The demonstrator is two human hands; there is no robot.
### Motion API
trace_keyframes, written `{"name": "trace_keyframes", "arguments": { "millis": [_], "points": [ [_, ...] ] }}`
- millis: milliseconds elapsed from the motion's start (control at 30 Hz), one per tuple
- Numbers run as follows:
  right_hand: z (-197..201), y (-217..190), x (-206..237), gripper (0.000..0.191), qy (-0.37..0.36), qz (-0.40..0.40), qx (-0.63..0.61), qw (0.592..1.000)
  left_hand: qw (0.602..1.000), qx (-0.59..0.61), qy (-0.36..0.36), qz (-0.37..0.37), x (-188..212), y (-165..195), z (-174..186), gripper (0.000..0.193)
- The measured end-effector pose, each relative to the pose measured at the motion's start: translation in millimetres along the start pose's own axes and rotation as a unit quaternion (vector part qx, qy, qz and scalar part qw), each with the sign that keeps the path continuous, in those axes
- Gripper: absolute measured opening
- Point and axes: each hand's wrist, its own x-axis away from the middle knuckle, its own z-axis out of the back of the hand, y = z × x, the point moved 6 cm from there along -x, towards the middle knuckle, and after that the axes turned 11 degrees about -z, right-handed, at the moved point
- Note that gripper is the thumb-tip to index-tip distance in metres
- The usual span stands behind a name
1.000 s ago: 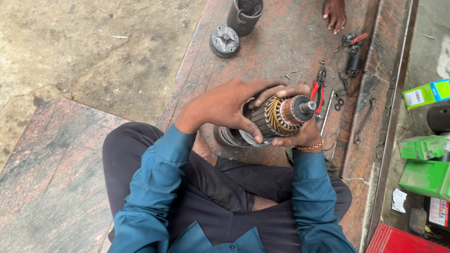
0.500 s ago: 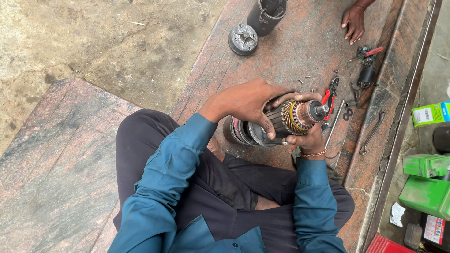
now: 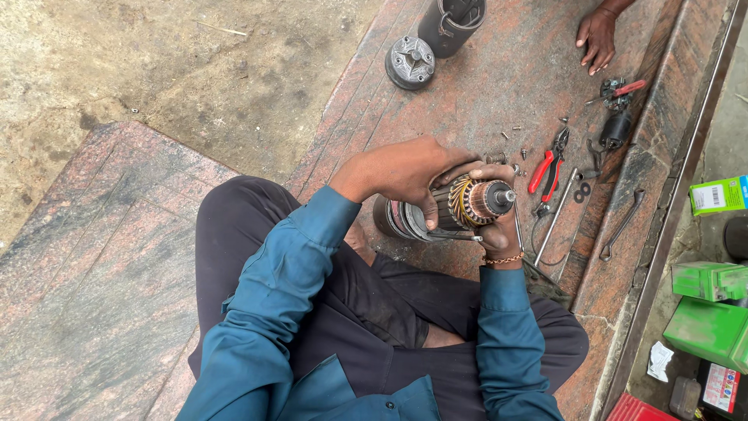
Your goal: The person sits on the workshop floor and disassembles a starter motor, using pliers to remove a circlip and separate the drive end housing from the armature. They handle the housing, armature, and small hardware, then fit components back together and pick up a small cylindrical part from the floor.
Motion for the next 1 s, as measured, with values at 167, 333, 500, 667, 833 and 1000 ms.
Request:
{"name": "trace_keyframes", "arguments": {
  "millis": [167,333,500,667,833,1000],
  "points": [
    [10,15,6,0.104,0.031,-0.004,0.016,0.999,1.000,-0.006,0.003,-0.021,-1,0,0,0.112],
    [17,23,13,0.097,0.064,-0.033,0.019,0.997,0.999,-0.038,-0.017,0.002,1,-6,-7,0.110],
    [-1,4,0,0.085,-0.018,0.030,-0.052,0.998,1.000,-0.026,-0.011,0.010,-2,0,-3,0.113],
    [-13,-21,3,0.068,0.028,0.028,-0.001,0.999,0.996,0.004,-0.040,0.073,5,-9,-7,0.119],
    [-26,-41,17,0.073,0.097,0.016,-0.003,0.995,0.962,-0.040,-0.126,0.240,39,-50,-26,0.145],
    [-48,-53,21,0.070,0.133,0.057,0.008,0.989,0.961,-0.097,-0.157,0.204,47,-67,-55,0.149]
  ]
}}
